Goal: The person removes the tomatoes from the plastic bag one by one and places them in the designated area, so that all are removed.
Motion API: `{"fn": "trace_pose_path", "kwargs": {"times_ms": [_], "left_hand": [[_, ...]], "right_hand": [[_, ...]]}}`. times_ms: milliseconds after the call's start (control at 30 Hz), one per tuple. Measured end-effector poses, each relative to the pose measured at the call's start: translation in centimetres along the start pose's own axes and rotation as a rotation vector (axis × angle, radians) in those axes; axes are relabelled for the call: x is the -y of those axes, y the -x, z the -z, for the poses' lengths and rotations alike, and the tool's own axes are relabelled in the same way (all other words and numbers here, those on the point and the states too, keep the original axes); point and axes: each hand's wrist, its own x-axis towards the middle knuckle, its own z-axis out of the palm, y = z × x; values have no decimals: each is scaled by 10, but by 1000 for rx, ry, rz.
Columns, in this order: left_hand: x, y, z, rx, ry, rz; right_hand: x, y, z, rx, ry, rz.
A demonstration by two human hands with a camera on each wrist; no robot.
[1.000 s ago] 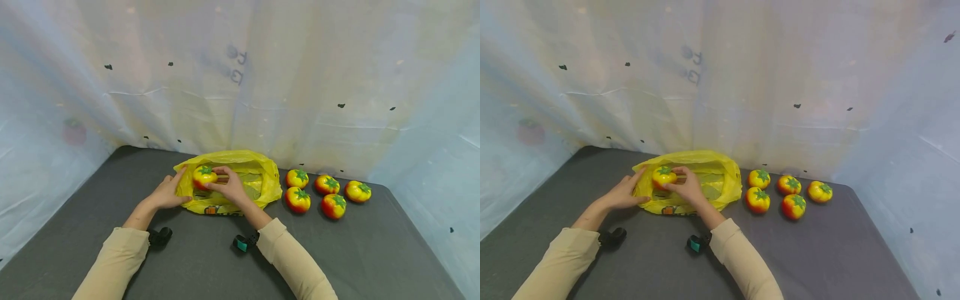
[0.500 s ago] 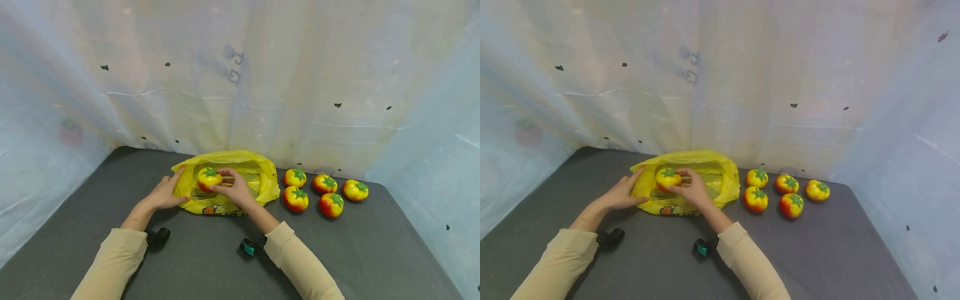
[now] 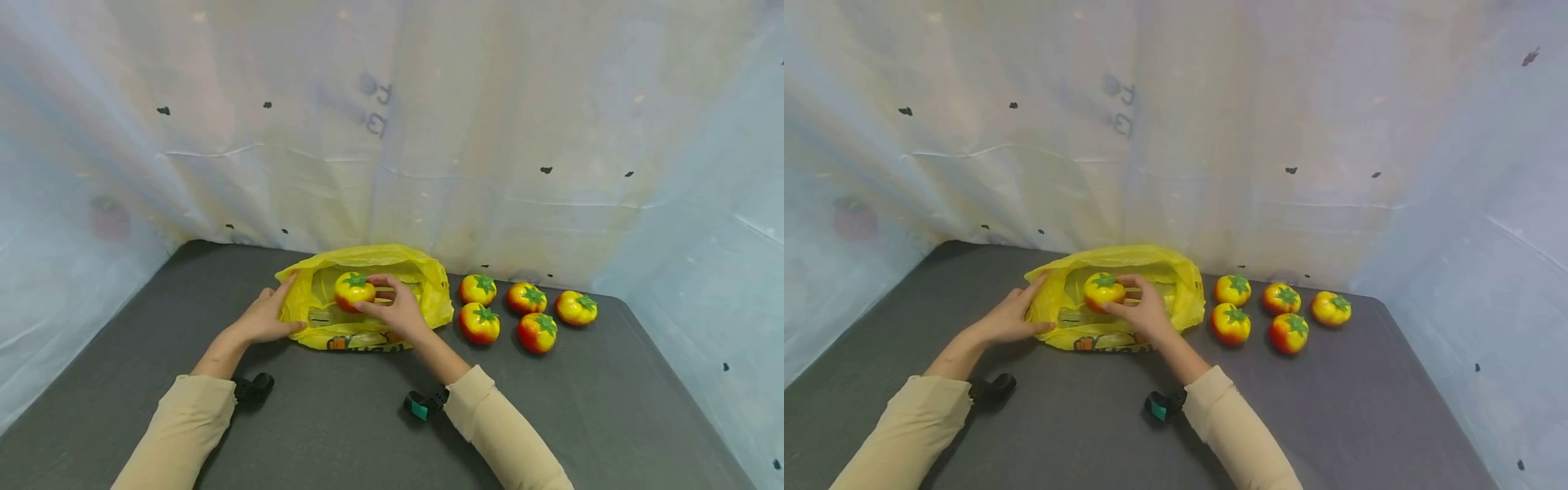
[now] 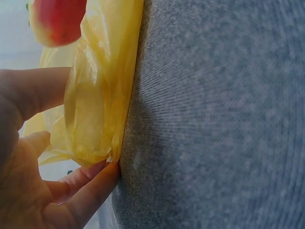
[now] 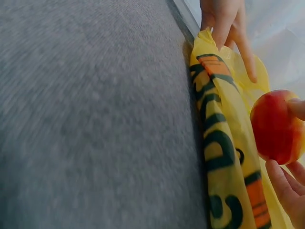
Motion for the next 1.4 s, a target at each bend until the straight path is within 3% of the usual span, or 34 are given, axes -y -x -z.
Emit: {"fn": "trace_pose_path", "kwargs": {"times_ms": [433,600,933,1167,1400], "left_hand": [[4,-3,1,11,-42,19],[1,-1,2,15,-40,15],[5,-3,3,18,-51,23],[5,-3,4,25,-46,35],[3,-4,6,36,-37,58]], "right_hand": [[2,9,20,-40,11,-16],[28,23,26,-40,43,-12],[38,39,42,-58,71,-18],[19,36,53,-88,53,36],[-1,35,66,-134,44,32]]}}
